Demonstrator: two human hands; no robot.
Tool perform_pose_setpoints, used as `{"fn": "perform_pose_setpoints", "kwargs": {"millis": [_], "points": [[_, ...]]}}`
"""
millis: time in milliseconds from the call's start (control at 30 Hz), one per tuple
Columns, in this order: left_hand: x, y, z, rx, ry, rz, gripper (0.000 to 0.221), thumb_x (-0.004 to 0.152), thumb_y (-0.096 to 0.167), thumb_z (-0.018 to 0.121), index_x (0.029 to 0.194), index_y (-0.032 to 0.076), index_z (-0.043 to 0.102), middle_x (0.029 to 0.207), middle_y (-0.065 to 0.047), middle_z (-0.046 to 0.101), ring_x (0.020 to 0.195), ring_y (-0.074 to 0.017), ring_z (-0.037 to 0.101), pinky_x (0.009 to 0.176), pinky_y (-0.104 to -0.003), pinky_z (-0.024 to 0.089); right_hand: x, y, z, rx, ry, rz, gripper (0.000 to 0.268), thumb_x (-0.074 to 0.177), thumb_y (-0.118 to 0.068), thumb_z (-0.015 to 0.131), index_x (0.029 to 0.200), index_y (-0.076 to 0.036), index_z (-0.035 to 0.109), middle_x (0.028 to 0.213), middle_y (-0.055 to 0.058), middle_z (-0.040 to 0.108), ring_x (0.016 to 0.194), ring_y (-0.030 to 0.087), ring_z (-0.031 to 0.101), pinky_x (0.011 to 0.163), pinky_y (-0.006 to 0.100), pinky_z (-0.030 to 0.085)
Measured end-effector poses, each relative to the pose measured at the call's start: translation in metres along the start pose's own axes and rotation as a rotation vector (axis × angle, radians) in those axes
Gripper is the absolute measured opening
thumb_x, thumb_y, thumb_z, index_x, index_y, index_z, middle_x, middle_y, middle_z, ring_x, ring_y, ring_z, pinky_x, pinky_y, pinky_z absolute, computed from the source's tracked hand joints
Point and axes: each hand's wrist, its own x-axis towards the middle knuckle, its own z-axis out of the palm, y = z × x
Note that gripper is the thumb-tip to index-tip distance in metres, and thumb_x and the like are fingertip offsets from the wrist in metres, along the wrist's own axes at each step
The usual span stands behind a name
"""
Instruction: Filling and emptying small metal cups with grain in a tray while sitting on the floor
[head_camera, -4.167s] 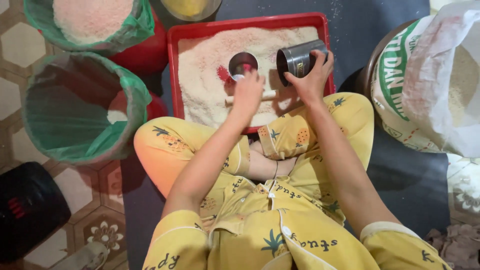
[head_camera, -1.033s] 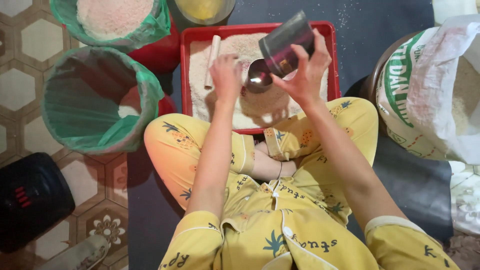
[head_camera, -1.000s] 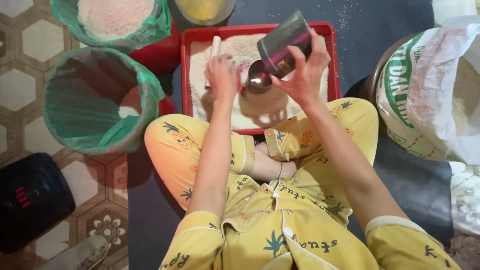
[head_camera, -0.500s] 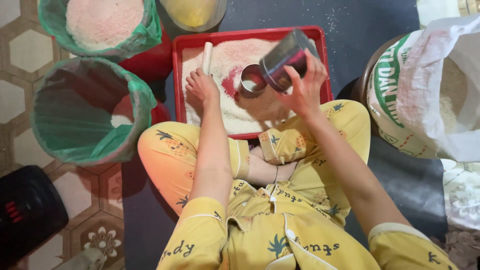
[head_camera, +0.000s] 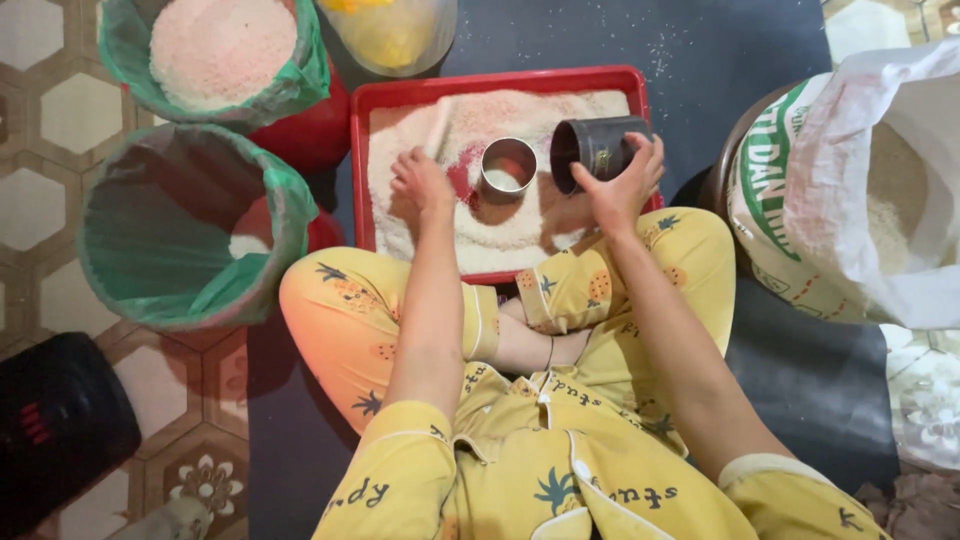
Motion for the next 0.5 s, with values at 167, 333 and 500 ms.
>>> {"fn": "perform_pose_setpoints", "kwargs": {"millis": [167, 333, 500], "points": [[-0.009, 0.046, -0.089, -0.143, 0.053, 0.252, 0.026, 0.088, 0.022, 0.072, 0.111, 0.016, 0.064, 0.103, -0.005, 0.056, 0.102, -0.0276, 0.052, 0.089, -0.049, 0.041, 0.007, 0.017, 0.009, 0.043, 0.053, 0.073, 0.090, 0.065, -0.038, 0.105, 0.134, -0.026, 0.048, 0.152, 0.010, 0.035, 0.131, 0.041, 0.048, 0.101, 0.068, 0.041], [-0.008, 0.051, -0.100, -0.151, 0.071, 0.457, 0.040, 0.082, 0.024, 0.080, 0.118, 0.023, 0.063, 0.109, -0.001, 0.054, 0.107, -0.0240, 0.049, 0.092, -0.048, 0.040, 0.010, 0.020, 0.010, 0.045, 0.095, 0.122, 0.089, 0.065, -0.039, 0.105, 0.132, -0.028, 0.048, 0.152, 0.005, 0.035, 0.132, 0.038, 0.047, 0.099, 0.073, 0.041], [-0.011, 0.051, -0.091, -0.141, -0.021, 0.578, 0.028, 0.090, 0.025, 0.072, 0.118, 0.026, 0.066, 0.107, -0.003, 0.058, 0.109, -0.0246, 0.052, 0.095, -0.050, 0.039, 0.009, 0.014, 0.008, 0.080, 0.100, 0.147, 0.086, 0.067, -0.037, 0.103, 0.132, -0.025, 0.048, 0.150, 0.010, 0.037, 0.133, 0.040, 0.046, 0.103, 0.071, 0.039]]}}
